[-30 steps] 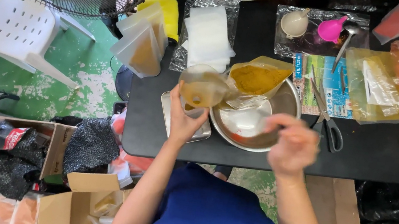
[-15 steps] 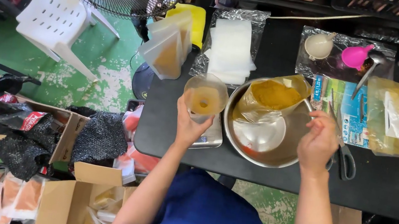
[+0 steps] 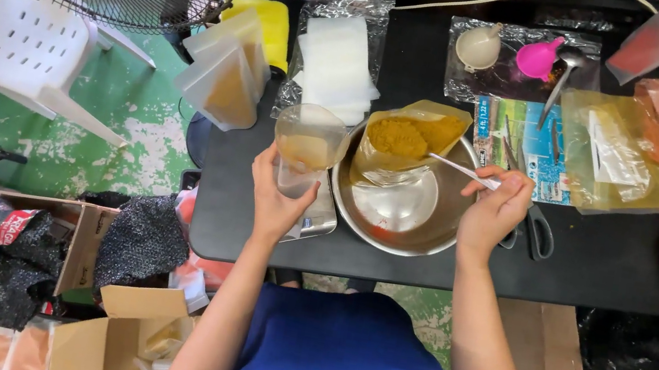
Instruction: Portioning yellow powder from a large container into smaller plastic bags using a spoon and a digital scale, followed by sealing the bags.
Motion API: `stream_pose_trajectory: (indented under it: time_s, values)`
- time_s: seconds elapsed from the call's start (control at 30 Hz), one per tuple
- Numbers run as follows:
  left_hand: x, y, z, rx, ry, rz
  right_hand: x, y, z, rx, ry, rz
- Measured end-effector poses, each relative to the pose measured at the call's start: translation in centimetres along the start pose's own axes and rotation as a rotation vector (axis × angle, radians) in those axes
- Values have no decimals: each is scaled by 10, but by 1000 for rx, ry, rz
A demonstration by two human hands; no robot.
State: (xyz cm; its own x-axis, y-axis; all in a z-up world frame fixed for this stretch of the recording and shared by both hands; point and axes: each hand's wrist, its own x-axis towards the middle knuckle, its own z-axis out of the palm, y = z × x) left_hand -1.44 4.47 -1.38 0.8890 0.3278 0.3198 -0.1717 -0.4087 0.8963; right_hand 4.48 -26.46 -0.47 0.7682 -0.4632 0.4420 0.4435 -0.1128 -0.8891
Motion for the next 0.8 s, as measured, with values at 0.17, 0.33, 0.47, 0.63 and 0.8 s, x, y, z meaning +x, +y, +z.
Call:
stream_pose_trajectory:
  time_s: [0.17, 0.33, 0.47, 0.63, 0.8]
  values:
    - [5, 10, 5, 98, -112, -2, 14, 4, -12, 53, 77, 52]
    - [8, 21, 11, 150, -198, -1, 24, -11, -14, 57, 100, 66]
    - [7, 16, 17, 188, -228, 22, 32, -24, -16, 95, 92, 56]
    - [6, 22, 21, 191, -250, 8, 36, -46, -10, 166, 69, 29]
    - [6, 19, 28, 98, -231, -12, 4, -93, 29, 81, -68, -12]
